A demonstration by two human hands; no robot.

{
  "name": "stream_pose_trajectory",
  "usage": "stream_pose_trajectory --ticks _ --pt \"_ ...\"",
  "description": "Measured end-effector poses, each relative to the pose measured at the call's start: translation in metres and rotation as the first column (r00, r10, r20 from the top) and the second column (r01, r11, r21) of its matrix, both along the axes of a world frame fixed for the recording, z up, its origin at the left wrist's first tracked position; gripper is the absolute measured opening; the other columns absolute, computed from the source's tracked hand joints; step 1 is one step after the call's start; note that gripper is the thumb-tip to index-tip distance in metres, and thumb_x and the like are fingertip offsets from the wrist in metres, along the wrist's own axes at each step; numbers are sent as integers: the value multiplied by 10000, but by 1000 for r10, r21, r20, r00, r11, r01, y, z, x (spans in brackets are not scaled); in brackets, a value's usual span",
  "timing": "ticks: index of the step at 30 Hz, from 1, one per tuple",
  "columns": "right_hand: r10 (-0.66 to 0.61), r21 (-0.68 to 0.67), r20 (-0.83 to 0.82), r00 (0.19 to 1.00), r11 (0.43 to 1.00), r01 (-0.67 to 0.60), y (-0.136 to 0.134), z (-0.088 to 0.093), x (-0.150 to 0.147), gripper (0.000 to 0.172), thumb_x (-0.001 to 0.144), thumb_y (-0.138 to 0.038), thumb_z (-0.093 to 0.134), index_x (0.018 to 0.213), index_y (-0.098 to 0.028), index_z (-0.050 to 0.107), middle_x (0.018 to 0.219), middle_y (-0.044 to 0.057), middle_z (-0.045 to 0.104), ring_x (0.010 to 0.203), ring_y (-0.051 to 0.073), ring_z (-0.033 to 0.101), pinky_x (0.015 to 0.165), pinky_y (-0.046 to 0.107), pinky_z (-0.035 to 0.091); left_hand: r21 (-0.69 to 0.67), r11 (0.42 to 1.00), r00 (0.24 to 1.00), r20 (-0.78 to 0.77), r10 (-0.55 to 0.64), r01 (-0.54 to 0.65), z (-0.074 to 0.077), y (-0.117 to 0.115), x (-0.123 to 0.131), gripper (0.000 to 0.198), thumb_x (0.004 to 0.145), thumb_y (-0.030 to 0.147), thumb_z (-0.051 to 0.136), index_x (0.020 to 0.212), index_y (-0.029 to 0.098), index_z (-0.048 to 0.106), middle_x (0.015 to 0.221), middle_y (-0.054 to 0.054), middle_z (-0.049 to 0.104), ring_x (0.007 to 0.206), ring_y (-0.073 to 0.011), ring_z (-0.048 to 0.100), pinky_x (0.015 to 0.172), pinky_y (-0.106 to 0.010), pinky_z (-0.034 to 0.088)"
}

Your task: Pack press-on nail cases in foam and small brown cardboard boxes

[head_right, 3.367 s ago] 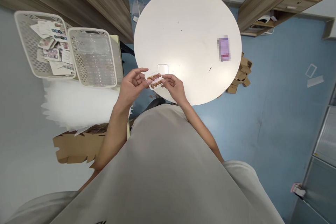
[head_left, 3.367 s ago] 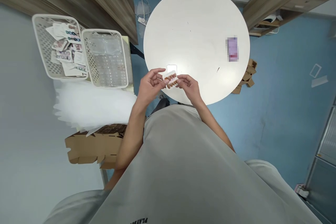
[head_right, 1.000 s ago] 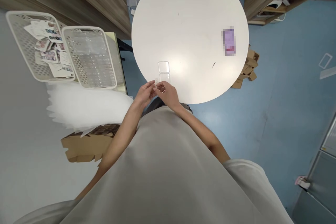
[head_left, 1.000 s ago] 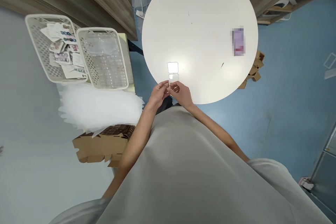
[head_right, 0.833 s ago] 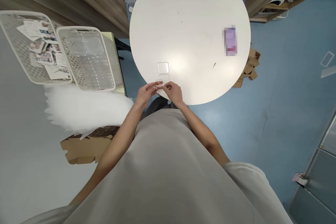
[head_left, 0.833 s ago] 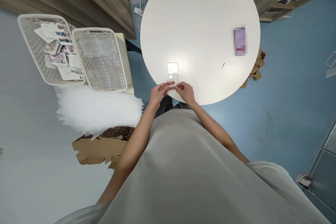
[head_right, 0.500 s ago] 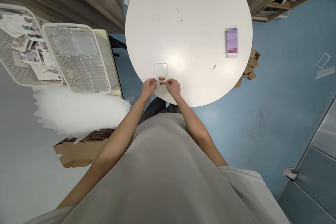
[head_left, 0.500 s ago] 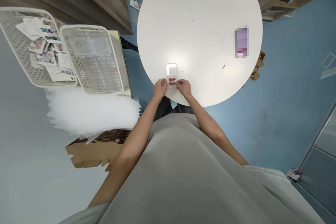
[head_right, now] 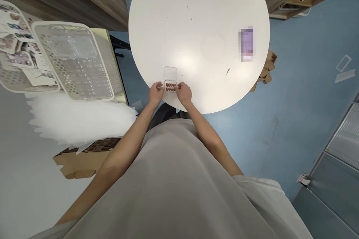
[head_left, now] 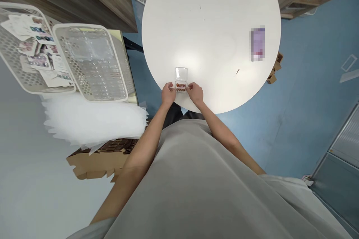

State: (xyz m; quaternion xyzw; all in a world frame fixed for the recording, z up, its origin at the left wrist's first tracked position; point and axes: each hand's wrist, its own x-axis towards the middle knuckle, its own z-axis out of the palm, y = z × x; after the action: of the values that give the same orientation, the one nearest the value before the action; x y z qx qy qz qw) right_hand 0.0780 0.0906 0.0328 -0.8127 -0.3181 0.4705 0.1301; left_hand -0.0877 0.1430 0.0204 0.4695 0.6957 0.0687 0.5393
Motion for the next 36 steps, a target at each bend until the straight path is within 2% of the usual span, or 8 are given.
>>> stream_pose_trajectory --ticks 5,11,16,20,24,28,34,36 --pt "-5 43 -80 997 999 8 14 -18 6 398 1063 -291 681 1440 -166 662 1386 170 747 1189 271 750 1097 429 599 8 1000 998 63 3 -4 -13 11 4 582 919 133 680 1501 145 668 1464 -185 732 1316 -308 723 1197 -454 545" --pt "-48 60 -197 979 996 61 16 -30 18 329 1024 -261 671 1336 -176 732 1132 111 786 1125 281 746 1118 486 608 -121 987 983 134 122 -106 -18 16 7 486 929 169 704 1414 130 723 1163 -142 781 1166 -303 762 1095 -486 624" --pt "-184 54 -506 843 968 243 0 -19 33 284 950 -309 775 1209 -193 751 950 36 742 909 213 740 978 447 685 -277 950 931 287 226 -145 3 4 3 414 940 167 715 1353 148 730 1048 -91 786 980 -225 784 994 -455 671" --pt "-201 60 -606 769 953 297 -14 4 40 270 915 -339 821 1136 -194 767 976 42 764 888 192 727 961 450 697 -310 941 891 378 252 -134 24 -7 0 361 906 220 783 1263 178 749 1112 -98 809 993 -216 780 997 -453 669" --pt "-175 93 -632 755 950 298 -26 31 45 240 957 -377 746 1113 -203 799 1144 68 800 971 195 745 984 440 686 -285 950 883 404 239 -127 40 -14 -2 287 899 272 792 1171 184 769 1216 -118 807 1039 -217 777 1019 -440 653" --pt "-121 130 -621 774 958 254 -35 49 47 282 961 -415 735 1145 -212 799 1277 82 796 1034 200 754 988 405 672 -258 958 890 398 222 -124 55 -18 -1 347 956 328 736 1274 193 760 1364 -150 777 1157 -235 772 1057 -429 631" --pt "-96 204 -574 813 945 256 -43 48 44 641 850 -361 854 1451 -201 701 1467 155 724 1008 207 759 1052 445 643 -258 950 840 465 281 -175 73 -28 1 753 834 196 870 1545 188 621 1570 -204 668 1354 -295 725 1135 -421 601" --pt "-134 204 -569 812 933 296 -44 48 43 705 859 -370 860 1510 -198 653 1468 165 726 1062 228 767 1081 458 635 -294 940 834 464 297 -171 76 -33 1 768 856 168 857 1575 166 588 1563 -224 666 1351 -301 732 1137 -432 611"
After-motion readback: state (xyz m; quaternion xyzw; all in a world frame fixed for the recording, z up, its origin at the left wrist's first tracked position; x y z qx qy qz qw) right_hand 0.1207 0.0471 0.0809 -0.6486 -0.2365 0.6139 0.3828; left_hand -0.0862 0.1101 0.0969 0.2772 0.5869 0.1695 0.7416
